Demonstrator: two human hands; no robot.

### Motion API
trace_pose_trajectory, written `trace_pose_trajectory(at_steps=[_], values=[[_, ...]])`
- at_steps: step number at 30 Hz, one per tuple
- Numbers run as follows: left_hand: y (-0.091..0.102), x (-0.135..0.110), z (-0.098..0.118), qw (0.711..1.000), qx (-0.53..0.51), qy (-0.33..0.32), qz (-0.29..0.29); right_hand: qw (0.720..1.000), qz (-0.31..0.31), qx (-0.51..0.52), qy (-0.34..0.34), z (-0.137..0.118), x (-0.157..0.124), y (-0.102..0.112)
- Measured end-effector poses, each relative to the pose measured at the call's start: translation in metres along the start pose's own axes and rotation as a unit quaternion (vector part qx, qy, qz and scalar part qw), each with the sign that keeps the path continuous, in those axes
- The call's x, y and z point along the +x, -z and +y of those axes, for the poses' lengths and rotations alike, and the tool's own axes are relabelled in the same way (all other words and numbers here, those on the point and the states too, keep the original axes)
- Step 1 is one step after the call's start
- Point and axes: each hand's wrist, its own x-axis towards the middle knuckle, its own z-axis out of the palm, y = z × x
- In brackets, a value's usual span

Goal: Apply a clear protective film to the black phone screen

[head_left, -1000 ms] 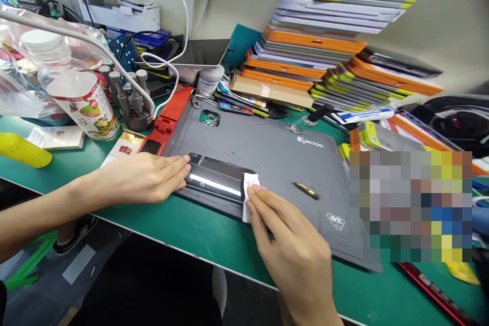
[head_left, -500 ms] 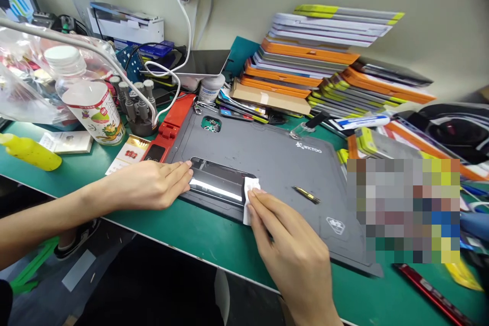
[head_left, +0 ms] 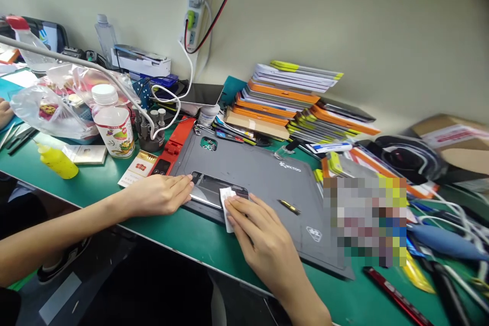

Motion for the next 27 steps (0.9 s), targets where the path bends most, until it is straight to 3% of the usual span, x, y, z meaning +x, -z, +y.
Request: trace_pose_trajectory(at_steps=[5,11,19,27], values=[[-0.003,-0.004,0.003,1.0,-0.012,0.016,0.011,0.997,-0.045,0.053,0.029,0.002,0.007,-0.004],[-0.011,-0.009,0.008,0.998,-0.014,0.047,0.035,0.993,-0.08,0.038,0.072,-0.001,0.017,-0.005],[-0.014,-0.01,0.01,0.996,0.043,0.053,0.059,0.991,-0.096,0.018,0.093,-0.007,0.029,-0.011],[-0.017,-0.013,0.012,0.995,0.038,0.068,0.063,0.99,-0.105,0.018,0.097,-0.004,0.04,-0.023]])
